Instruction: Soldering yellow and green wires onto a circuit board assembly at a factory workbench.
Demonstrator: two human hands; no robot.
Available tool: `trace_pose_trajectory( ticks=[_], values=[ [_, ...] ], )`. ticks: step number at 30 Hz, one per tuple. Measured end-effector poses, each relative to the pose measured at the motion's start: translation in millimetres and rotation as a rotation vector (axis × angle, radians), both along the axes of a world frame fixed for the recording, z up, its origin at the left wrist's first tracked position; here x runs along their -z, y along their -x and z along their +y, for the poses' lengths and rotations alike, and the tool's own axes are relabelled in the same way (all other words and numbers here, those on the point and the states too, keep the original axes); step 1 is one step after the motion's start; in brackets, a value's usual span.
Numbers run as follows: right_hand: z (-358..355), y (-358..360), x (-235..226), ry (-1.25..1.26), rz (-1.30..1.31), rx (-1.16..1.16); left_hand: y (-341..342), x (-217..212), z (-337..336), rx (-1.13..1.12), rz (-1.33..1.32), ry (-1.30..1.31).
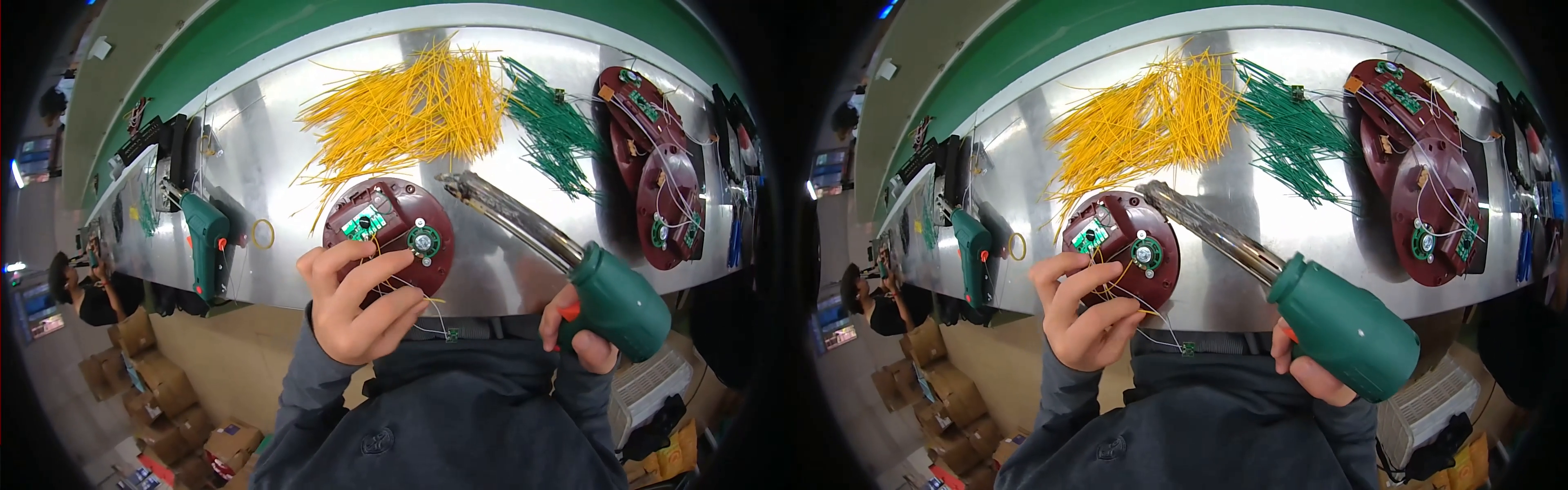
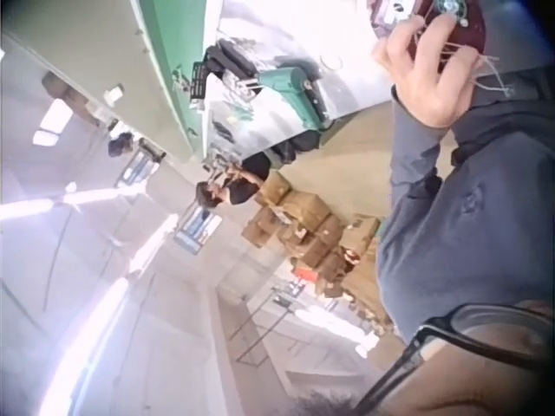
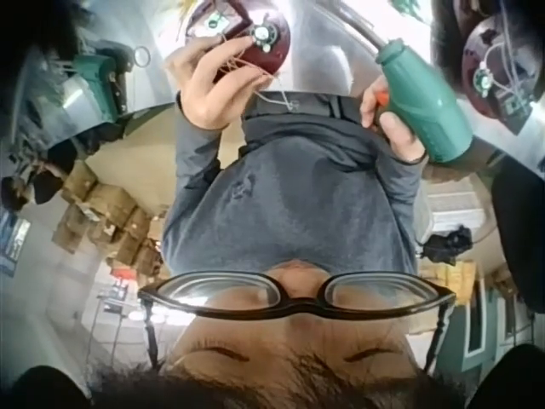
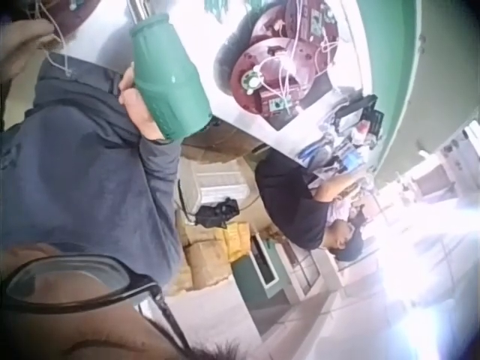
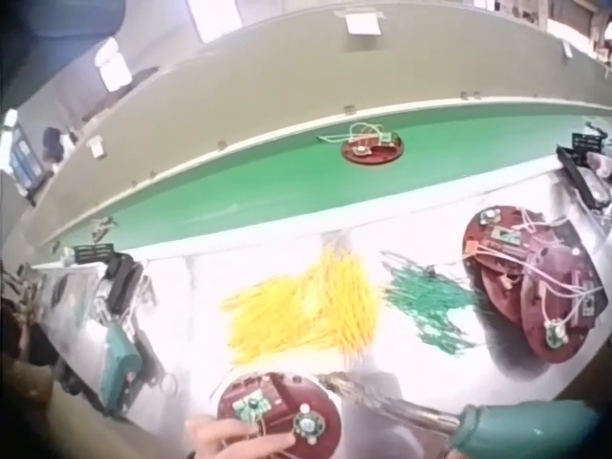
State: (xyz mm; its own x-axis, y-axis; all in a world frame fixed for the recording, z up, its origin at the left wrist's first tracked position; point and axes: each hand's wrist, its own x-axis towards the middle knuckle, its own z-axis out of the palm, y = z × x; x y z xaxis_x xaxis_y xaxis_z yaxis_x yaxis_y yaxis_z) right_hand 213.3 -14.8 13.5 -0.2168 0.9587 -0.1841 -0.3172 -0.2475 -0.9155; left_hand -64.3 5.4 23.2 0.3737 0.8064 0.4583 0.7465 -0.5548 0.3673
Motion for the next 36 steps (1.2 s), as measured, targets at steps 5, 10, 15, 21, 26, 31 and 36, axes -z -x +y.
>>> trace_pose_trajectory(
  ticks=[5, 10, 15, 21, 26, 31, 36],
  values=[
    [-12, -13, -4, 0.014, -0.069, -0.007, -24, 11, -10, -0.330, -0.216, -0.030],
    [-17, -17, -13, -0.001, -0.278, 0.087, -36, 20, -13, -0.489, -0.220, -0.016],
    [-17, -24, -22, -0.128, -0.676, -0.008, -37, 24, -11, -0.506, -0.210, -0.019],
    [-4, -33, -15, -0.425, -0.797, -0.265, -37, 25, -11, -0.515, -0.220, -0.024],
    [3, -34, -22, -0.438, -0.821, -0.408, -37, 25, -10, -0.517, -0.227, -0.019],
    [3, -31, -22, -0.416, -0.829, -0.422, -37, 26, -10, -0.513, -0.263, -0.039],
    [1, -33, -20, -0.430, -0.888, -0.360, -37, 28, -10, -0.517, -0.247, -0.041]
  ],
)
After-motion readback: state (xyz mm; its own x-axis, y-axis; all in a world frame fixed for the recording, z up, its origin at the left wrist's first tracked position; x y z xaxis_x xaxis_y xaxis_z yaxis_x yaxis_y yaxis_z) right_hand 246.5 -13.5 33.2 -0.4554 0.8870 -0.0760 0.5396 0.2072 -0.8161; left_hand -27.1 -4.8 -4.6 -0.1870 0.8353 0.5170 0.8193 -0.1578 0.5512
